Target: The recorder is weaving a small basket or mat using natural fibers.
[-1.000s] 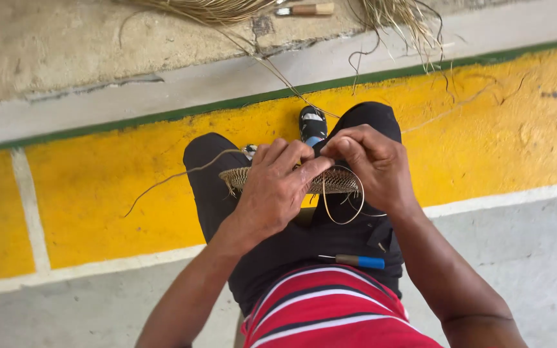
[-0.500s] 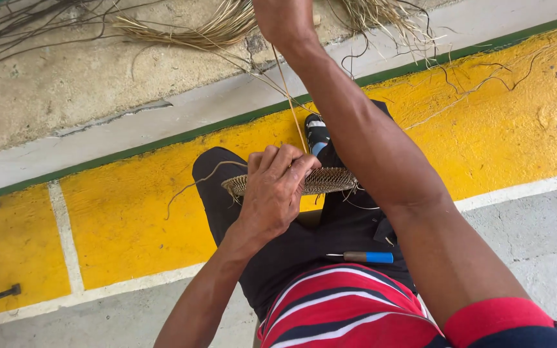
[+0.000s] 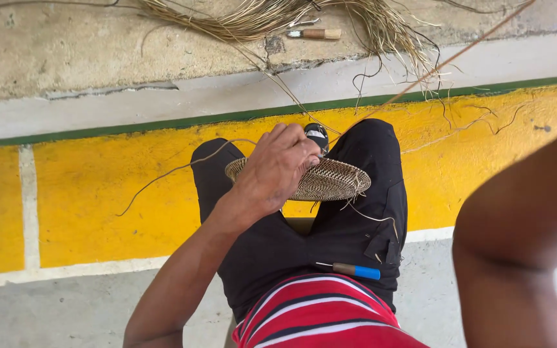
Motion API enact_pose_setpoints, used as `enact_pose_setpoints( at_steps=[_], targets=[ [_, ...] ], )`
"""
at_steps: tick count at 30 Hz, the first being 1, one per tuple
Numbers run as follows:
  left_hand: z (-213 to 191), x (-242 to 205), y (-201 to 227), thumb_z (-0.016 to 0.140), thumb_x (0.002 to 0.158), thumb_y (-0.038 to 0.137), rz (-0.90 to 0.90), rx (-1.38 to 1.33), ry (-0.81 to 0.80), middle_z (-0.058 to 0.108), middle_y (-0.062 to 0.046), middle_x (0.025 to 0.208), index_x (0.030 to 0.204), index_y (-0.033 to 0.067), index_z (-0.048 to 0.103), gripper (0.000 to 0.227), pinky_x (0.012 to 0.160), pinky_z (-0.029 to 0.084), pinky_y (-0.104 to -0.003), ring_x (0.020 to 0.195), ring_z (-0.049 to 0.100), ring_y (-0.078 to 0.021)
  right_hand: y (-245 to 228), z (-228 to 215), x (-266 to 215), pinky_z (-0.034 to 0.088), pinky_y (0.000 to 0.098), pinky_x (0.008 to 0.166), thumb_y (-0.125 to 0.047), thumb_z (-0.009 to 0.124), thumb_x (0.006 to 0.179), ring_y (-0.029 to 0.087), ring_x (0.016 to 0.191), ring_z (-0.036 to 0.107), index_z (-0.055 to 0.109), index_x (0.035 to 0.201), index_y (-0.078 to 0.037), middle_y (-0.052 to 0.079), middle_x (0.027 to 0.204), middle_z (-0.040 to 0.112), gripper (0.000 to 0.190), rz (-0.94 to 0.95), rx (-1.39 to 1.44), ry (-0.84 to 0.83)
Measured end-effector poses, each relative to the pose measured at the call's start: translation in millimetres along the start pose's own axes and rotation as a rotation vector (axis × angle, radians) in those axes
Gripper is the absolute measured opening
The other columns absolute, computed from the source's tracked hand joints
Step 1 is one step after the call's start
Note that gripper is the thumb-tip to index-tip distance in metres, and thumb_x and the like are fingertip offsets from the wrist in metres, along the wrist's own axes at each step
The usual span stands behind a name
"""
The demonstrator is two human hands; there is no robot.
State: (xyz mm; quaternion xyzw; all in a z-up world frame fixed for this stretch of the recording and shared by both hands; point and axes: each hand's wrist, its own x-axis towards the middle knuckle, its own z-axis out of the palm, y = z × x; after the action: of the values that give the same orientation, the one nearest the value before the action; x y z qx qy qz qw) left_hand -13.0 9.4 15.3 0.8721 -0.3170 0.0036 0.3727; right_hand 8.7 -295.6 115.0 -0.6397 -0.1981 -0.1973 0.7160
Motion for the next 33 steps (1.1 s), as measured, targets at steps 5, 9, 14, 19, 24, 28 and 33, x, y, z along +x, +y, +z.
enact_pose_setpoints(
  at_steps=[5, 9, 14, 19, 24, 28, 33],
  targets=[
    [-2, 5, 0, 0.067, 0.089, 0.005, -0.010, 0.011, -0.024, 0.057, -0.006, 0.098, 0.107, 0.0063, 0.074, 0.020, 0.085, 0.045, -0.042, 0.098, 0.057, -0.0244, 57, 43, -73, 0.062, 0.0315, 0.082, 0.003, 0.068, 0.106, 0.021, 0.088, 0.073, 0.059, 0.124, -0.010, 0.010, 0.102, 0.072, 0.023, -0.086, 0.085, -0.073],
    [0, 5, -5, 0.066, 0.092, 0.004, 0.005, -0.023, -0.016, 0.058, -0.004, 0.100, 0.117, 0.0057, 0.072, 0.026, 0.087, 0.044, -0.041, 0.100, 0.057, -0.0226, 81, 69, -118, 0.059, 0.0333, 0.094, 0.004, 0.076, 0.095, 0.020, 0.105, 0.071, 0.061, 0.113, -0.004, 0.010, 0.109, 0.071, 0.024, 0.284, -0.090, -0.071],
    [0, 6, -6, 0.065, 0.092, 0.004, 0.011, -0.021, -0.017, 0.058, -0.005, 0.101, 0.120, 0.0063, 0.072, 0.029, 0.087, 0.041, -0.042, 0.101, 0.057, -0.0235, 84, 73, -121, 0.051, 0.0369, 0.106, -0.001, 0.082, 0.086, 0.023, 0.119, 0.064, 0.067, 0.100, -0.007, 0.005, 0.116, 0.072, 0.021, 0.076, -0.476, -0.182],
    [2, 5, -10, 0.065, 0.092, 0.005, 0.018, -0.020, -0.010, 0.058, -0.006, 0.102, 0.119, 0.0062, 0.071, 0.028, 0.088, 0.041, -0.043, 0.101, 0.057, -0.0244, 91, 73, -121, 0.050, 0.0355, 0.102, -0.005, 0.085, 0.083, 0.021, 0.117, 0.061, 0.069, 0.098, -0.012, 0.003, 0.113, 0.070, 0.023, 0.050, -0.493, -0.227],
    [4, 7, -13, 0.066, 0.094, 0.007, 0.010, -0.040, -0.007, 0.059, -0.006, 0.101, 0.119, 0.0067, 0.071, 0.026, 0.089, 0.042, -0.042, 0.101, 0.057, -0.0237, 94, 73, -123, 0.050, 0.0357, 0.102, -0.005, 0.085, 0.083, 0.021, 0.117, 0.061, 0.069, 0.097, -0.012, 0.002, 0.111, 0.071, 0.023, 0.066, -0.486, -0.230],
    [6, 6, -14, 0.066, 0.095, 0.006, 0.024, -0.056, -0.002, 0.059, -0.006, 0.101, 0.120, 0.0067, 0.071, 0.026, 0.090, 0.042, -0.042, 0.100, 0.057, -0.0240, 93, 74, -122, 0.050, 0.0358, 0.100, -0.003, 0.085, 0.084, 0.021, 0.115, 0.061, 0.068, 0.098, -0.012, 0.003, 0.110, 0.071, 0.023, 0.087, -0.506, -0.205],
    [8, 4, -14, 0.066, 0.093, 0.004, 0.039, -0.031, 0.014, 0.059, -0.006, 0.102, 0.123, 0.0066, 0.070, 0.030, 0.091, 0.043, -0.043, 0.101, 0.058, -0.0245, 91, 84, -117, 0.049, 0.0368, 0.092, -0.001, 0.085, 0.085, 0.022, 0.104, 0.064, 0.070, 0.100, -0.010, 0.005, 0.106, 0.070, 0.023, -0.026, -0.658, -0.219]
  ],
)
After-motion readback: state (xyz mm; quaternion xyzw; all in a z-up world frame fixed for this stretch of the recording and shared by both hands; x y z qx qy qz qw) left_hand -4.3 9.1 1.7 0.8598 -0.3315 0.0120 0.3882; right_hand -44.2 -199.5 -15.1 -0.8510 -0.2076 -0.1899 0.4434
